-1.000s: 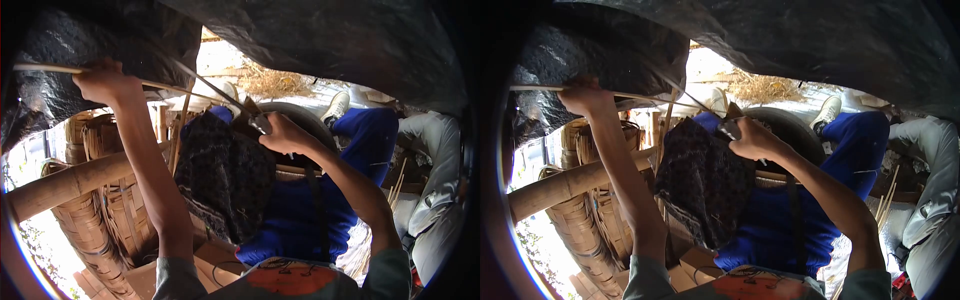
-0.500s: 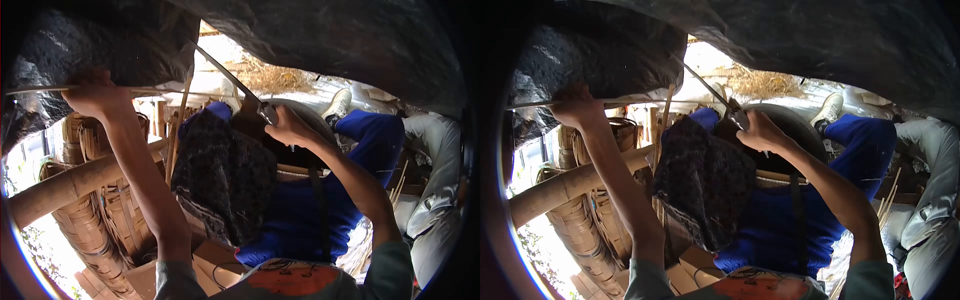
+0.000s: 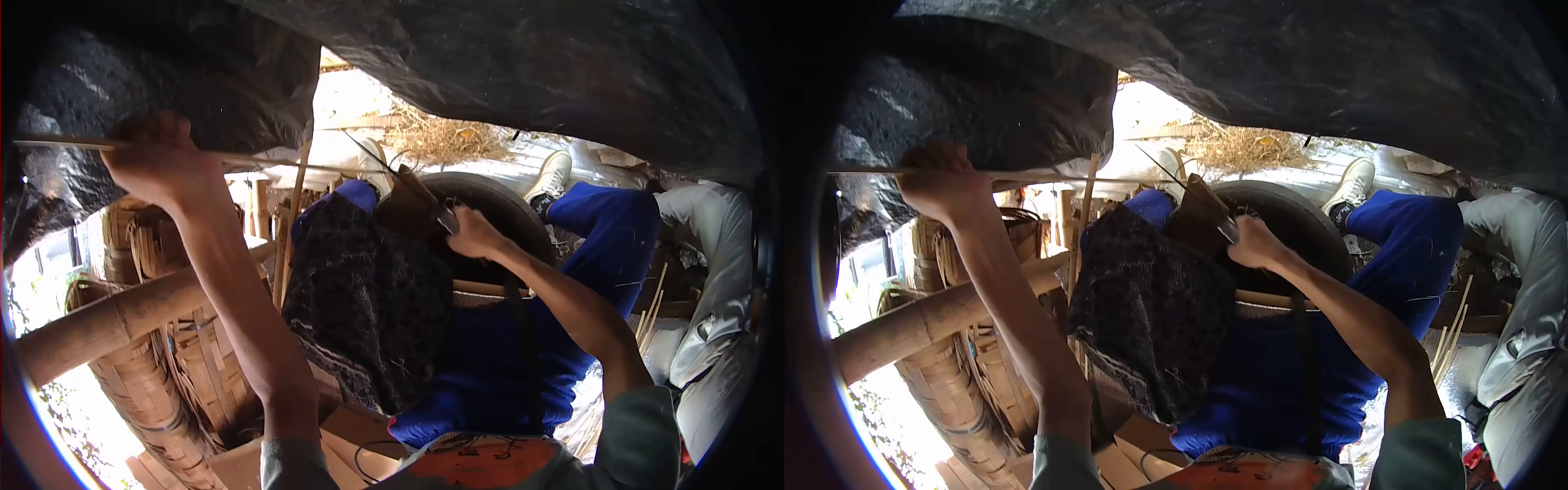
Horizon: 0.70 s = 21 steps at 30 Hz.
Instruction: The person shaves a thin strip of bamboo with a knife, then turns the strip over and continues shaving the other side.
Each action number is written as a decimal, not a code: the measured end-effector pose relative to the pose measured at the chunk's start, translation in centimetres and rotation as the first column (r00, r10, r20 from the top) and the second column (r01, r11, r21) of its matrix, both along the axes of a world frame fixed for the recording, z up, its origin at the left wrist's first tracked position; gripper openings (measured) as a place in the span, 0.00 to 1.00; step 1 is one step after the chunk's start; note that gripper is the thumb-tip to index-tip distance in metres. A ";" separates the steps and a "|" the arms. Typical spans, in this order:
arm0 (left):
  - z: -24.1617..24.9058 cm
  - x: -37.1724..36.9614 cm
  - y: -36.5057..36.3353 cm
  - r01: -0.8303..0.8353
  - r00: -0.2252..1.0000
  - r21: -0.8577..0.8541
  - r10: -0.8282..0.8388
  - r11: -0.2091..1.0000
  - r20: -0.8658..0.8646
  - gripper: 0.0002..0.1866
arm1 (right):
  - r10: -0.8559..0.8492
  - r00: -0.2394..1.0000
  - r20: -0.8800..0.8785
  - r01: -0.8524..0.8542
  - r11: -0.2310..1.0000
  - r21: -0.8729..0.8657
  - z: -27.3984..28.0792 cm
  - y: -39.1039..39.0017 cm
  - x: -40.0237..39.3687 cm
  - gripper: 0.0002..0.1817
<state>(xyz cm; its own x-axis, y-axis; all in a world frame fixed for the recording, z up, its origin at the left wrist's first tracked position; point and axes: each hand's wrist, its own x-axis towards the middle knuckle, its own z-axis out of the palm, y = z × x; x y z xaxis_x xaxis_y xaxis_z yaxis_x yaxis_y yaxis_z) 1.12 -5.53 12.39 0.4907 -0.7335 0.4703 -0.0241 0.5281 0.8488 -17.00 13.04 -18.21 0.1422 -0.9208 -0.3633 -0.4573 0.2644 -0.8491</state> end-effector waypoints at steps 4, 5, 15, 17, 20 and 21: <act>0.3 -1.8 -0.2 -0.023 0.999 0.010 0.022 1.000 0.032 0.14 | 0.092 0.994 0.061 -0.093 0.995 0.028 11.6 -4.4 -1.2 0.12; 0.0 -1.7 -0.1 -0.031 0.999 0.025 0.030 0.999 0.016 0.15 | 0.092 0.993 0.075 -0.097 0.993 0.062 14.8 -5.1 -1.3 0.12; -0.3 0.2 -0.8 0.043 0.995 0.013 -0.044 0.999 0.092 0.14 | 0.087 0.995 -0.056 -0.076 0.981 0.179 -3.5 1.6 0.0 0.18; -0.1 -0.7 -1.6 -0.003 0.999 0.053 0.001 0.999 0.050 0.15 | 0.070 0.988 -0.139 -0.052 0.990 0.131 -6.0 2.8 -1.1 0.17; -0.4 -0.9 -1.1 -0.069 0.998 0.020 0.068 0.997 0.017 0.15 | 0.068 0.998 0.005 -0.068 0.995 0.072 -0.8 -0.5 -2.2 0.14; -0.1 -1.1 -1.4 -0.061 0.998 0.000 0.061 0.998 0.000 0.15 | 0.018 1.000 0.003 -0.018 0.999 -0.032 0.7 -1.0 -2.3 0.11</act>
